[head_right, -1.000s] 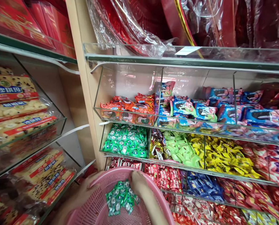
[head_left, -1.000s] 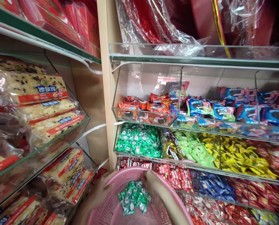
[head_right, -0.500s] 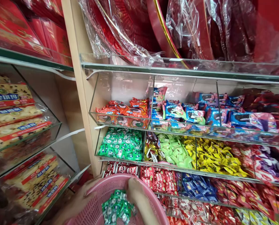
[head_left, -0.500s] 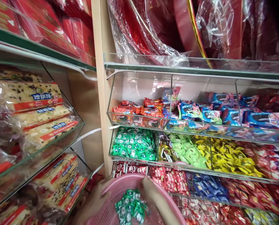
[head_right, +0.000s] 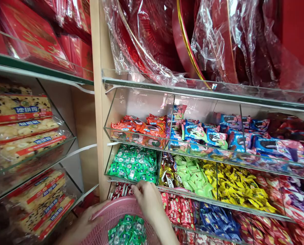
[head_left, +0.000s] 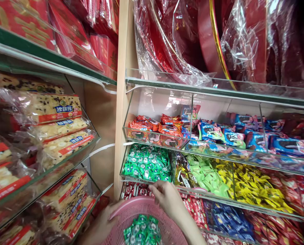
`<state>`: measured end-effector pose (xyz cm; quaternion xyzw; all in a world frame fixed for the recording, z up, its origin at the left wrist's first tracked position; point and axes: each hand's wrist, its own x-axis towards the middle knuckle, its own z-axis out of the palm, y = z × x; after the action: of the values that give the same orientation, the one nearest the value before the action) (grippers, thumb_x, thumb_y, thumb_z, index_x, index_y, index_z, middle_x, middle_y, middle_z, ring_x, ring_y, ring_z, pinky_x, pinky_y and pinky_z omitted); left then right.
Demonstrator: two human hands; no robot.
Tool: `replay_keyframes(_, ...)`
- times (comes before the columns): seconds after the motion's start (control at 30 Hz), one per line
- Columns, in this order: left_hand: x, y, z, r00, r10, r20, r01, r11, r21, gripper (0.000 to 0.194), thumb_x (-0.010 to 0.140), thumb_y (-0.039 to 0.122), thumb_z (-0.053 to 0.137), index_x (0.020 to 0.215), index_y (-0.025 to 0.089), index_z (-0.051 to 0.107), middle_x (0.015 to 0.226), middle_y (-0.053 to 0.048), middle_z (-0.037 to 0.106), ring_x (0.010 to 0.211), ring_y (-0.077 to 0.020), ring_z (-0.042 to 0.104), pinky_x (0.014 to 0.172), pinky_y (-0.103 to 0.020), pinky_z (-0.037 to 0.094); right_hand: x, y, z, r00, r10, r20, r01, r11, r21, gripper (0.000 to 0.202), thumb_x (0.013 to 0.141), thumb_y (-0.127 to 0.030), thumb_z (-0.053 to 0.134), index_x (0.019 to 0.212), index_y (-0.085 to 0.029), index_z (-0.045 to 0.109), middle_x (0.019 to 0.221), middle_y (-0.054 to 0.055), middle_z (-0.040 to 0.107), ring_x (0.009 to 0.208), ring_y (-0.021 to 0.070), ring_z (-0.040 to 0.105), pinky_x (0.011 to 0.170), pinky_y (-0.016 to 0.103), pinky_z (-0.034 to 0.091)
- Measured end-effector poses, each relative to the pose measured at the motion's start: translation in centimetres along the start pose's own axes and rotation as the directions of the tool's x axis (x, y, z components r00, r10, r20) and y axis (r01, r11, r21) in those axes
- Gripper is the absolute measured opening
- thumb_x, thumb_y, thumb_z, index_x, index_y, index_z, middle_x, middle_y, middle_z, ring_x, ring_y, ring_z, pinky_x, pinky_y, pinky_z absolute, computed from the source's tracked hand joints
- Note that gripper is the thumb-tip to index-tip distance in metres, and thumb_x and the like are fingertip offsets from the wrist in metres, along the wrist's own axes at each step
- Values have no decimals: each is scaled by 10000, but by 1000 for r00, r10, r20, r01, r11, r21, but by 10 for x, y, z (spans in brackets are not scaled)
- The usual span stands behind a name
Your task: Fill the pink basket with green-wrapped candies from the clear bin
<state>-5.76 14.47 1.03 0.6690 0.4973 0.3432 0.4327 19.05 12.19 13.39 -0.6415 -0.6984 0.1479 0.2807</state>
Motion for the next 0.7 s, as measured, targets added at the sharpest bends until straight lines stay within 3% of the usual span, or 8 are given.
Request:
replay_keyframes(0.1,3,-1,4,996,66,56,-66,998,-2,462,760,335,592,1214,248,585,1285,-40,593,1238,-267,478,1097,-405,310,16,-3,-5,987,15,-158,-12,1000,17,252,877,-384,434,790,-223,607,560,-13,618,557,145,558,524,212,301)
replay_keyframes(0.2,6,-5,4,998,66,6,-66,998,-9,473,752,395,597,1209,269,588,1315,-24,566,1267,-280,443,1110,-417,291,31,-3,-2,970,31,-242,-43,998,-46,187,867,-350,460,926,-227,589,583,-18,620,582,159,573,531,218,299)
replay_keyframes(0.33,12,-15,0,991,131,18,-131,991,-2,542,752,535,550,1240,300,555,1345,3,535,1287,-287,417,1113,-413,292,43,-2,6,965,81,-249,-122,981,-153,253,873,-385,451,1031,-225,568,677,18,653,673,189,615,546,230,312)
replay_keyframes(0.47,15,-21,-1,982,175,-72,-174,985,19,660,670,697,511,1187,298,608,1290,-12,590,1240,-305,469,1081,-390,337,49,-2,10,961,143,-237,-196,957,-216,328,866,-457,435,1059,-226,564,788,58,678,775,221,639,561,244,334)
replay_keyframes(0.7,13,-22,0,982,133,-131,-130,991,31,693,646,710,514,1159,260,635,1265,-39,611,1236,-308,466,1074,-383,331,54,-6,7,962,210,-174,-244,947,-211,323,842,-435,473,1081,-234,554,879,69,681,850,227,635,606,259,360)
